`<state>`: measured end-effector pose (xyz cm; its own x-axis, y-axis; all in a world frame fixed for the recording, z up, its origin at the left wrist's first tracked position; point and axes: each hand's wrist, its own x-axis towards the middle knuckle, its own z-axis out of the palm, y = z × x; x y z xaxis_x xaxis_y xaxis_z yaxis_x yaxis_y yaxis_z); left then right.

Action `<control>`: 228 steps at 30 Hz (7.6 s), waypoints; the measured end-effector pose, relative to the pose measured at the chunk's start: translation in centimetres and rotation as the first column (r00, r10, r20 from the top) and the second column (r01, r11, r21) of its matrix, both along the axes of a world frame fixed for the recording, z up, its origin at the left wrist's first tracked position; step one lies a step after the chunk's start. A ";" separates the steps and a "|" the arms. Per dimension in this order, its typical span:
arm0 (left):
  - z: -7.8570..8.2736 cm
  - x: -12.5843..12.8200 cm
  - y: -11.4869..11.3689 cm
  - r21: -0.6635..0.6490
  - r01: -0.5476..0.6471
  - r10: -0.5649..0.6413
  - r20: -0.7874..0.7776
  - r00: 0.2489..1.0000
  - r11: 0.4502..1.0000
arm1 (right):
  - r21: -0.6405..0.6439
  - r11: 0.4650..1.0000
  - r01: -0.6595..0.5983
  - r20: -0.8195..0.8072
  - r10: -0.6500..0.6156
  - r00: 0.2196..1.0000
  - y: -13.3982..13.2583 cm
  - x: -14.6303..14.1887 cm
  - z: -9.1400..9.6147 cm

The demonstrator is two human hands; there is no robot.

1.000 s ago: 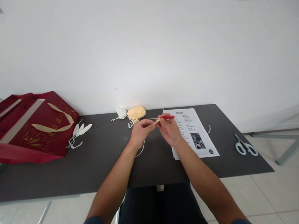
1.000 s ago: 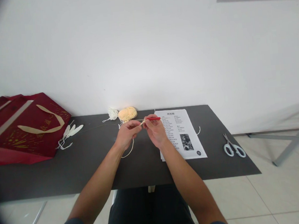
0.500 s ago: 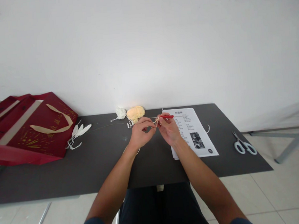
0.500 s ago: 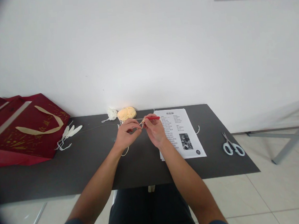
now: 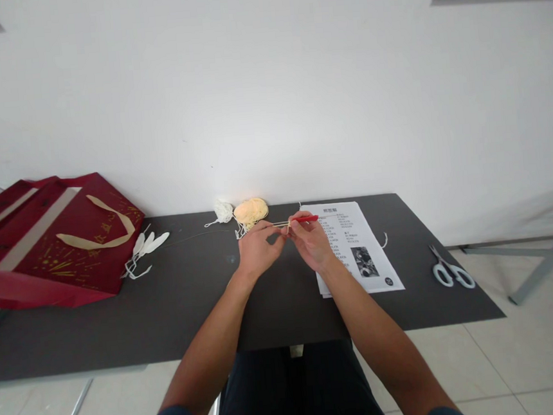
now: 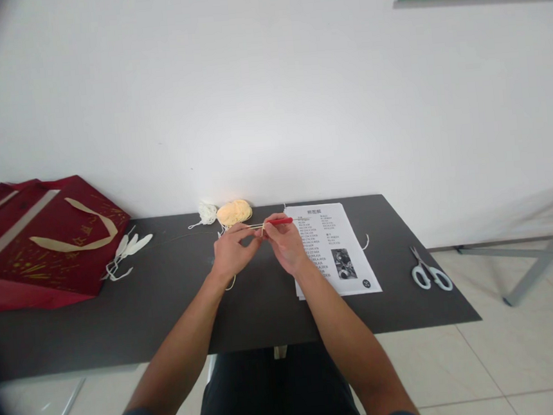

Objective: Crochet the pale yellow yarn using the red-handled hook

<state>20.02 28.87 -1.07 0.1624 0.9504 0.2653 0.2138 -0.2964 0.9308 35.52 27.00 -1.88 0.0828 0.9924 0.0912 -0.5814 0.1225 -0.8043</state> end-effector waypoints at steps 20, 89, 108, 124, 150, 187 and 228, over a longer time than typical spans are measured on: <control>0.4 -0.5 1.4 -0.289 0.321 0.097 0.860 0.502 0.902 | 0.051 0.999 0.019 -0.109 -0.014 0.994 0.2 0.3 -0.1; -0.5 1.9 -0.7 -0.085 0.023 0.026 0.532 0.847 0.996 | -0.081 0.995 0.051 -0.104 -0.060 0.993 -0.8 -2.7 -0.3; -0.7 1.9 -1.0 -0.016 -0.039 0.041 0.515 0.856 0.999 | -0.063 0.997 0.050 -0.083 -0.055 0.995 -1.0 -2.9 -0.1; -0.6 2.0 -0.7 -0.054 0.001 0.030 0.564 0.825 0.999 | -0.065 0.995 0.071 -0.075 -0.076 0.994 -0.9 -2.5 0.1; 1.1 1.6 -1.3 -0.271 0.316 0.055 0.831 0.554 0.910 | 0.200 0.958 0.206 0.245 -0.252 0.936 -1.2 -2.4 -1.3; -0.1 2.1 -1.0 -0.110 0.041 0.045 0.676 0.736 0.993 | 0.082 0.996 0.045 -0.066 -0.040 0.997 -1.4 -2.1 0.7; -0.4 1.3 -0.9 -0.085 0.094 -0.009 0.693 0.721 0.992 | 0.118 0.990 0.079 -0.064 -0.072 0.995 -1.3 -0.3 1.3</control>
